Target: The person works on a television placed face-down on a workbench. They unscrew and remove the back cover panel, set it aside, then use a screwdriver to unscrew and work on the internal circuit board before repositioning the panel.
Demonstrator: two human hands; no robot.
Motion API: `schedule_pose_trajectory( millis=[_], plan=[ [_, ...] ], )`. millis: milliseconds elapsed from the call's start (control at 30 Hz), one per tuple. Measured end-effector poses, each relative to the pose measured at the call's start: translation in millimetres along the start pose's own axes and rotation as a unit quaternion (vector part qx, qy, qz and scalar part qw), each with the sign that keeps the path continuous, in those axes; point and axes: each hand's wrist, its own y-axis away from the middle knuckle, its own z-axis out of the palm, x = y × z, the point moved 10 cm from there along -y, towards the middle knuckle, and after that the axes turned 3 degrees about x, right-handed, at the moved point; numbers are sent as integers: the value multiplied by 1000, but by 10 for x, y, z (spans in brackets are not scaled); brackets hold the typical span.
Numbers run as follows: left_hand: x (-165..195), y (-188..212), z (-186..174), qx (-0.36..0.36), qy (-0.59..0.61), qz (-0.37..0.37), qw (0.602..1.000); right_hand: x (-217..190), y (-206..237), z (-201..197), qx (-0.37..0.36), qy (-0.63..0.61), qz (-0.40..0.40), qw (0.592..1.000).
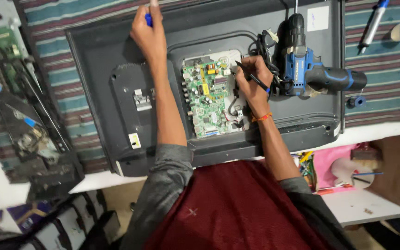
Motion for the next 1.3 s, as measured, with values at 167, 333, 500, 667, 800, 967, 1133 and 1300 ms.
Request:
schedule_pose_trajectory(
  millis=[167,333,500,667,800,967,1133,1300],
  plan=[
    [394,383,1,-22,31,28,999,68,-26,-24,-24,44,4,999],
    [406,472,-68,-27,71,0,997,-43,-43,-64,6,39,-40,998],
    [353,378,-7,-27,121,-8,992,44,-33,-30,11,38,12,999],
    [312,391,33,-30,40,-33,998,38,-6,-41,12,15,15,1000],
    [348,369,33,-30,29,-25,999,-22,-11,-32,8,20,-9,1000],
    [340,385,45,-37,17,-38,998,-37,-18,-19,4,58,-22,998],
    [367,378,44,-33,30,-27,999,-16,-30,-8,6,66,-21,998],
    [373,368,43,-34,20,-21,999,-73,-33,-6,7,47,-36,998]
  ],
)
